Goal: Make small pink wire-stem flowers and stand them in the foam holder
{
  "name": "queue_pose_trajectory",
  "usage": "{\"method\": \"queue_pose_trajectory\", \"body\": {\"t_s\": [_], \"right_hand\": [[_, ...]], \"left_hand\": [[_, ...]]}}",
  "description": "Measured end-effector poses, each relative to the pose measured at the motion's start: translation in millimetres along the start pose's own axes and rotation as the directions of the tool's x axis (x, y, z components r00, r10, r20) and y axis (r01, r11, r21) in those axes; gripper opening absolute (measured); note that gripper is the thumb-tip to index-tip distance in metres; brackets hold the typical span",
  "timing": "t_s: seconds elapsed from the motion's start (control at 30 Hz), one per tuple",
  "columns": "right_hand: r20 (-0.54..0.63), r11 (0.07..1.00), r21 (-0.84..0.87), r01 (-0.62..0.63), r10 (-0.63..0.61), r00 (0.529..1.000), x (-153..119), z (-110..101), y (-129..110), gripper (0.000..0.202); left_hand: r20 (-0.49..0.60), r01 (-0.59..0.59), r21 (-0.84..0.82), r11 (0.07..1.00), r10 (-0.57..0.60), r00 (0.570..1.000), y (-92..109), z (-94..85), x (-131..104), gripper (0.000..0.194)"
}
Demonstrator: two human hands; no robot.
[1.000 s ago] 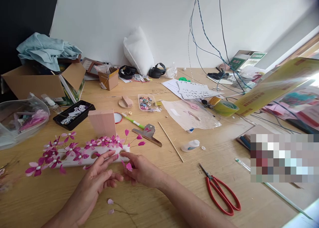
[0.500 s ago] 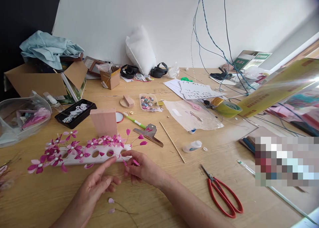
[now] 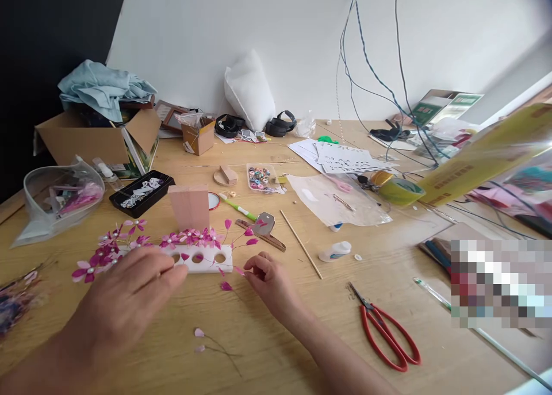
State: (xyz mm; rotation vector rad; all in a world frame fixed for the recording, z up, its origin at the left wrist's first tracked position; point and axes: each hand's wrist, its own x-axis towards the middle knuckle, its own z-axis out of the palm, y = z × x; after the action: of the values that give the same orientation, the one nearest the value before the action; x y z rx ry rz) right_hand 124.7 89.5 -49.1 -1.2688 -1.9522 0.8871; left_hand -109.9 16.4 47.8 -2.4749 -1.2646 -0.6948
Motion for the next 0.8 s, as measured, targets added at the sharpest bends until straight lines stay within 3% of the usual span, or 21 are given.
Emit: {"method": "queue_pose_trajectory", "body": {"t_s": [0.13,0.23,0.33,0.43,0.6,0.8], "right_hand": [[-0.014,0.997,0.032,0.064,-0.064,0.998,6,8,1,0.017],[-0.034,0.995,0.081,0.05,-0.047,0.998,9,13,1,0.017],[-0.022,0.995,0.098,0.033,-0.031,0.999,9,17,0,0.017],[-0.005,0.994,0.107,0.025,-0.024,1.0,10,21,-2,0.019],[-0.006,0.993,0.117,0.001,0.0,1.0,12,28,-3,0.017],[-0.019,0.993,0.115,-0.01,0.013,1.0,14,29,-7,0.014]], "left_hand": [[0.085,-0.146,0.101,0.984,0.138,0.987,-6,-11.6,19,0.028],[0.083,-0.195,0.079,0.978,0.189,0.979,6,-5.8,5,0.034],[0.283,-0.07,-0.002,0.998,0.067,0.957,22,15.3,-23,0.046],[0.453,0.087,-0.029,0.996,-0.064,0.889,32,43.7,-46,0.05],[0.469,0.138,-0.011,0.99,-0.117,0.875,33,77.6,-63,0.048],[0.447,0.199,0.007,0.98,-0.181,0.876,33,86.9,-58,0.038]]}}
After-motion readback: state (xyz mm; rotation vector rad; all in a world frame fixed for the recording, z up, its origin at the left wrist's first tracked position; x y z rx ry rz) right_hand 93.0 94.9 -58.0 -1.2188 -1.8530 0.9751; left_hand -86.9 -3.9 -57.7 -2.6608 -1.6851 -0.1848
